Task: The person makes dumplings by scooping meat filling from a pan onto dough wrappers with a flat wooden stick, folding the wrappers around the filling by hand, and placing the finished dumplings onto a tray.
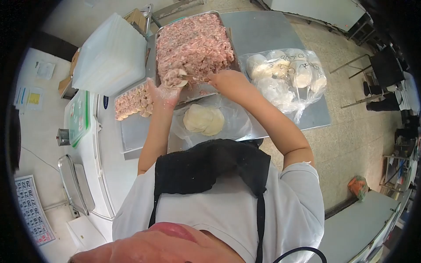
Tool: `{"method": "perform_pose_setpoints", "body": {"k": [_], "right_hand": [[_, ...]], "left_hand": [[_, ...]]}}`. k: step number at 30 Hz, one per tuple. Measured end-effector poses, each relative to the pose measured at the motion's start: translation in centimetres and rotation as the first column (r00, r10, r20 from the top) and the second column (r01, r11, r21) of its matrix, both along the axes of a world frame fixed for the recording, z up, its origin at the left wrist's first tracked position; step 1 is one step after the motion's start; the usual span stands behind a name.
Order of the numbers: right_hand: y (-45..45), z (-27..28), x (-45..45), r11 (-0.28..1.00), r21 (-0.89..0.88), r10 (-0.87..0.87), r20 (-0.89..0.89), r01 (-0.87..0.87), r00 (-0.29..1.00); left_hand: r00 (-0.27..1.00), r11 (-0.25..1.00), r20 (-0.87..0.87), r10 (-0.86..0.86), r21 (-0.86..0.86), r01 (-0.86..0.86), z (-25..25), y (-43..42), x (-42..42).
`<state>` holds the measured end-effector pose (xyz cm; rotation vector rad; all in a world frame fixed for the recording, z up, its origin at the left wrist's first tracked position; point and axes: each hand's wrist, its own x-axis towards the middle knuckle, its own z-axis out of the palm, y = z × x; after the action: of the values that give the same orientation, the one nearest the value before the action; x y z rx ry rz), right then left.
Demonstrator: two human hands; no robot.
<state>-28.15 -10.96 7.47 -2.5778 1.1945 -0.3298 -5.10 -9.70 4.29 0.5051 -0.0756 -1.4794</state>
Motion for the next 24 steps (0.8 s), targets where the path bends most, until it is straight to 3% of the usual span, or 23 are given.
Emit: {"method": "perform_pose_setpoints", "body": {"k": [2,4,6,7,9,10,12,15,16,17,18,19,20,21,22,23,24], "right_hand": [[0.8,-0.8,0.2,0.998,-0.065,-0.008,0.099,0.015,0.995],[0.5,-1.8,0.3,0.991,-0.132,0.009,0.192,0.017,0.981],[-0.3,-2.7,0.4,0.985,0.103,0.124,0.162,-0.141,0.979],[-0.2,-1.3,0.2,0.984,0.1,0.131,0.155,-0.148,0.979],[0.3,1.6,-0.5,0.989,-0.115,0.084,-0.112,-0.097,0.99],[0.9,1.1,-0.2,0.99,-0.107,0.079,-0.117,-0.091,0.99],[1.5,0.2,1.1,0.991,-0.062,0.125,0.164,-0.116,0.979],[0.1,2.3,-0.1,0.988,-0.002,0.156,0.092,-0.156,0.983],[-0.1,2.3,-0.2,0.988,-0.006,0.154,0.095,-0.154,0.983],[-0.2,2.1,-0.4,0.989,0.114,0.056,0.328,-0.099,0.943],[-0.3,2.2,-0.7,0.968,0.24,-0.067,0.525,-0.072,0.848],[-0.3,2.5,-1.1,0.969,0.237,-0.067,0.522,-0.069,0.85],[-0.1,3.0,-1.4,0.938,0.326,-0.052,0.464,-0.116,0.884],[0.1,3.6,-1.5,0.896,0.414,-0.026,0.407,-0.16,0.913],[0.5,4.5,-1.4,0.895,0.413,-0.017,0.406,-0.166,0.914],[1.0,5.4,-1.3,0.888,0.429,-0.01,0.378,-0.166,0.926],[1.3,5.9,-1.1,0.88,0.446,-0.005,0.35,-0.162,0.937]], "left_hand": [[0.999,0.999,0.013,0.047,-0.011,-0.047,-1.0,-0.1,-0.2],[0.998,0.999,0.048,0.045,0.004,-0.046,1.2,0.7,-1.1],[0.995,0.998,0.086,0.05,0.023,-0.052,1.5,1.5,-1.0],[0.997,1.0,0.078,0.022,-0.002,-0.022,1.2,1.6,-0.7],[0.998,0.999,0.07,-0.01,-0.032,0.012,1.7,1.5,-0.7],[0.996,0.997,0.066,0.052,0.057,-0.056,2.9,1.7,-1.2],[0.991,0.982,0.069,0.115,0.14,-0.124,3.1,1.7,-1.0],[0.999,0.999,-0.015,0.033,-0.022,-0.033,2.2,1.3,0.9],[0.984,0.996,0.176,-0.019,-0.085,0.035,2.6,1.7,1.3],[0.931,0.985,0.361,-0.058,-0.131,0.113,3.0,2.1,1.5],[0.932,0.984,0.359,-0.06,-0.136,0.115,3.2,2.5,1.7],[0.755,0.97,0.655,-0.02,-0.169,0.172,3.3,2.9,1.8],[0.49,0.956,0.871,0.044,-0.179,0.232,3.5,3.1,2.0],[0.493,0.957,0.869,0.049,-0.182,0.226,4.1,3.0,1.8],[0.186,0.922,0.949,0.255,-0.297,0.249,5.0,2.9,1.6],[-0.137,0.869,0.886,0.443,-0.387,0.309,5.8,2.8,1.6],[-0.138,0.87,0.886,0.443,-0.388,0.304,6.4,2.7,1.8]]}}
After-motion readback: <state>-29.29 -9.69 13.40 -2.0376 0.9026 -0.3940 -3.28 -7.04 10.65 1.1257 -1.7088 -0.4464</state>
